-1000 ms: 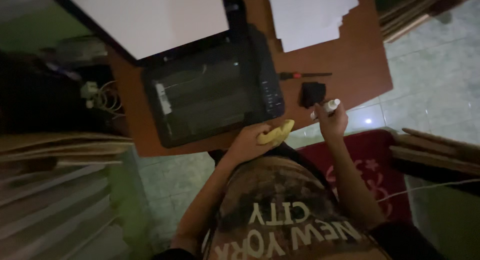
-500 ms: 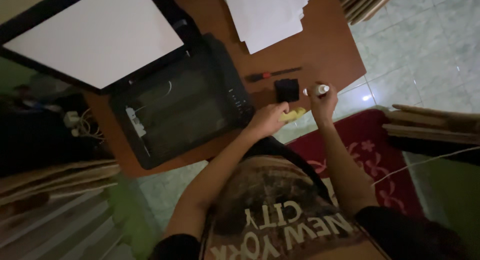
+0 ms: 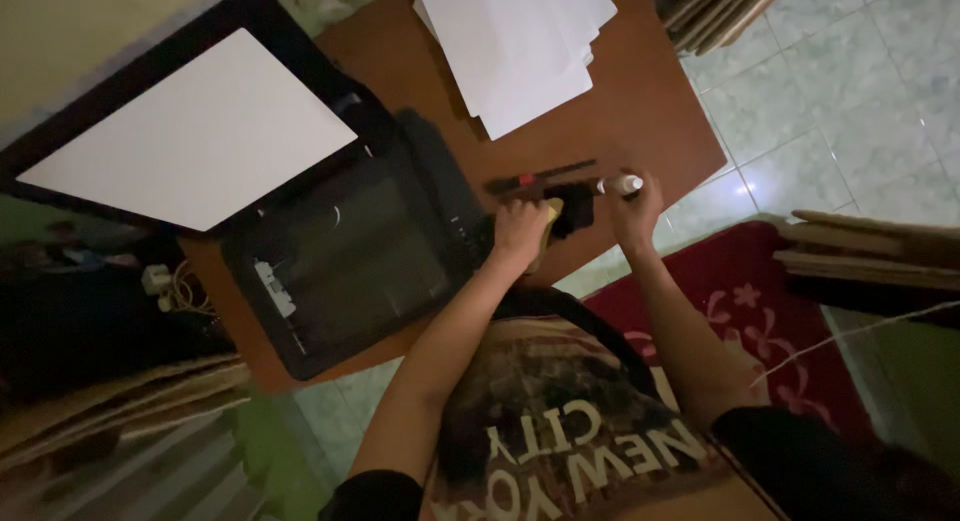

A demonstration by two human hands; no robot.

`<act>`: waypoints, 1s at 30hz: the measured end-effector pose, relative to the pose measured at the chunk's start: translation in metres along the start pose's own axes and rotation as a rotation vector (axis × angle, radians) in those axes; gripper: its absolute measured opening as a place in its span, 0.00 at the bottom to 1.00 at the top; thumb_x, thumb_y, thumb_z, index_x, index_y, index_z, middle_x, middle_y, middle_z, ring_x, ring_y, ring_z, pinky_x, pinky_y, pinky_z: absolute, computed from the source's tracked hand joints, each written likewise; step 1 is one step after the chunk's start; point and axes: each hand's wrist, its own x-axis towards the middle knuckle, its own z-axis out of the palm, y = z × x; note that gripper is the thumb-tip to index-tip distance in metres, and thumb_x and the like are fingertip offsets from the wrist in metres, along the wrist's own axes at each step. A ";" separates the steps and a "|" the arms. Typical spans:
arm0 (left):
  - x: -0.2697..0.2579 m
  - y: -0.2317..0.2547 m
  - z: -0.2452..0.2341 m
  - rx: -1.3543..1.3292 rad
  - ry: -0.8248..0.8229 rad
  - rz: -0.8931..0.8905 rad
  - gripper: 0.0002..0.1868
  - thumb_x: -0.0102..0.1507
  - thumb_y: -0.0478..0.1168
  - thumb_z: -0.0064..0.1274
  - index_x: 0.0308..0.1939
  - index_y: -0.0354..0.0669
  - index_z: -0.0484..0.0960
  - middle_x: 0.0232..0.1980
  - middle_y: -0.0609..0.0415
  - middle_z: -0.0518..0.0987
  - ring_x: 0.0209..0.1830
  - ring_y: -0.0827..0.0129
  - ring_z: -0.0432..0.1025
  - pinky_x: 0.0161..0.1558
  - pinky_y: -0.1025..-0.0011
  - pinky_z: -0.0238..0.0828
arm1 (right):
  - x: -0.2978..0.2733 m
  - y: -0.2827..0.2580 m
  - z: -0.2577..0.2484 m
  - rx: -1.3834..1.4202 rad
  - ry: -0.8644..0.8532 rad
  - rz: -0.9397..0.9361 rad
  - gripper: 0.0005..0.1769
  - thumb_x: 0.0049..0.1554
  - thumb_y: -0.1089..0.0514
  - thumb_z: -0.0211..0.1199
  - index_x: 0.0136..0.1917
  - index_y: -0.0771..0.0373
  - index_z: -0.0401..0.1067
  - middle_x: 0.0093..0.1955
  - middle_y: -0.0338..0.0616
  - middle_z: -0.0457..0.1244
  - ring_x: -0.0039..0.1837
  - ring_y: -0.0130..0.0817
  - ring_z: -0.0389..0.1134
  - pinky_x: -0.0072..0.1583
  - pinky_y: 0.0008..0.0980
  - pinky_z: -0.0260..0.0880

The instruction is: The person wipes the exterior of a black printer with a yellow cloth, then opens the scanner lid and wipes the glass surface. The person uses a spray bottle to apply liquid to the cloth before wiping.

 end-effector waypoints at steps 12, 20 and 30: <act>0.003 -0.005 -0.027 0.228 0.116 0.017 0.33 0.58 0.41 0.60 0.67 0.40 0.73 0.60 0.43 0.74 0.63 0.47 0.67 0.59 0.46 0.63 | 0.007 -0.011 0.021 0.038 -0.037 0.097 0.18 0.58 0.58 0.75 0.58 0.67 0.75 0.52 0.50 0.65 0.48 0.37 0.69 0.49 0.34 0.71; -0.006 0.012 -0.064 -0.066 -0.138 0.074 0.31 0.60 0.49 0.63 0.64 0.40 0.75 0.66 0.43 0.71 0.73 0.44 0.60 0.68 0.44 0.58 | -0.002 0.000 0.023 0.039 -0.044 0.083 0.32 0.57 0.57 0.75 0.68 0.70 0.64 0.58 0.53 0.62 0.52 0.38 0.68 0.50 0.35 0.71; -0.052 -0.004 -0.103 -0.586 0.024 0.223 0.22 0.68 0.48 0.57 0.62 0.42 0.80 0.67 0.47 0.75 0.70 0.55 0.68 0.69 0.58 0.66 | -0.096 0.041 0.011 -0.153 -0.180 0.129 0.15 0.61 0.62 0.66 0.61 0.65 0.69 0.60 0.58 0.60 0.59 0.52 0.64 0.58 0.46 0.68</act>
